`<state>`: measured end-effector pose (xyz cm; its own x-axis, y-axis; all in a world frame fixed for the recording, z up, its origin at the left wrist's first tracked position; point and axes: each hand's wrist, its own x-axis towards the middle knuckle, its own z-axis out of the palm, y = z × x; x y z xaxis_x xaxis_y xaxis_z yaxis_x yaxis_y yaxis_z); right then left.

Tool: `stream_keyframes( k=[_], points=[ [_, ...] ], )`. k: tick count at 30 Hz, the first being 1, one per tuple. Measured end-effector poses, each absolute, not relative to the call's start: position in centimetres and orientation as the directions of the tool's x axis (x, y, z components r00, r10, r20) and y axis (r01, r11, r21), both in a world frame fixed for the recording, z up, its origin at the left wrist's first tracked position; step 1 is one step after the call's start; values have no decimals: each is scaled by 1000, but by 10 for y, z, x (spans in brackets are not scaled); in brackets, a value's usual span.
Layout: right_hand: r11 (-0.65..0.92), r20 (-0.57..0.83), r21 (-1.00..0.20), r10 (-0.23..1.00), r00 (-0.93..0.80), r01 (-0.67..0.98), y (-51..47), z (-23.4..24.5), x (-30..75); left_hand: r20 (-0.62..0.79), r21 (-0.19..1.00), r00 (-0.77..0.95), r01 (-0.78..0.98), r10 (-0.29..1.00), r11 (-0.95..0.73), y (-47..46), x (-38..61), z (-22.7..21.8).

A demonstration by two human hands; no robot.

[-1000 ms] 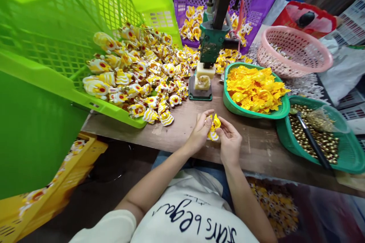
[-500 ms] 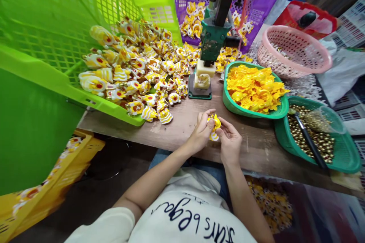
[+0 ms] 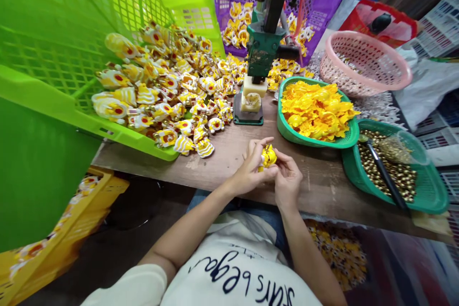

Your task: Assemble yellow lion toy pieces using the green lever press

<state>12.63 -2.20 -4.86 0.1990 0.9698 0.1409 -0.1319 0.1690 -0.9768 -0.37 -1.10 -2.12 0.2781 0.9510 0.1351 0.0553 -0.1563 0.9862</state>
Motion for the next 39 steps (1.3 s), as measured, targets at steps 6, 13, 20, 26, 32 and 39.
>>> stream_keyframes(
  k=[6, 13, 20, 26, 32, 39],
  points=[
    [274, 258, -959, 948, 189, -66, -28, -45, 122, 205, 974, 287, 35, 936, -224, -12, -5, -28],
    [320, 328, -945, 919, 221, 71, -31, -48, 114, 194, 978, 264, 20, 945, -206, -10, -3, -27],
    [264, 283, -955, 947, 153, 133, -26, -49, 120, 72, 987, 362, -159, 929, -15, -1, -15, -22],
    [281, 311, -910, 949, 54, 305, -30, -23, 117, -48, 864, 427, -436, 903, 251, -2, -17, -26],
    [397, 465, -791, 884, 37, 466, -34, -21, 114, 45, 911, 340, -400, 939, 101, -8, -6, -21],
    [225, 228, -971, 973, 28, 80, -15, -36, 130, 28, 923, 374, -366, 927, 120, -10, -8, -10]
  ],
)
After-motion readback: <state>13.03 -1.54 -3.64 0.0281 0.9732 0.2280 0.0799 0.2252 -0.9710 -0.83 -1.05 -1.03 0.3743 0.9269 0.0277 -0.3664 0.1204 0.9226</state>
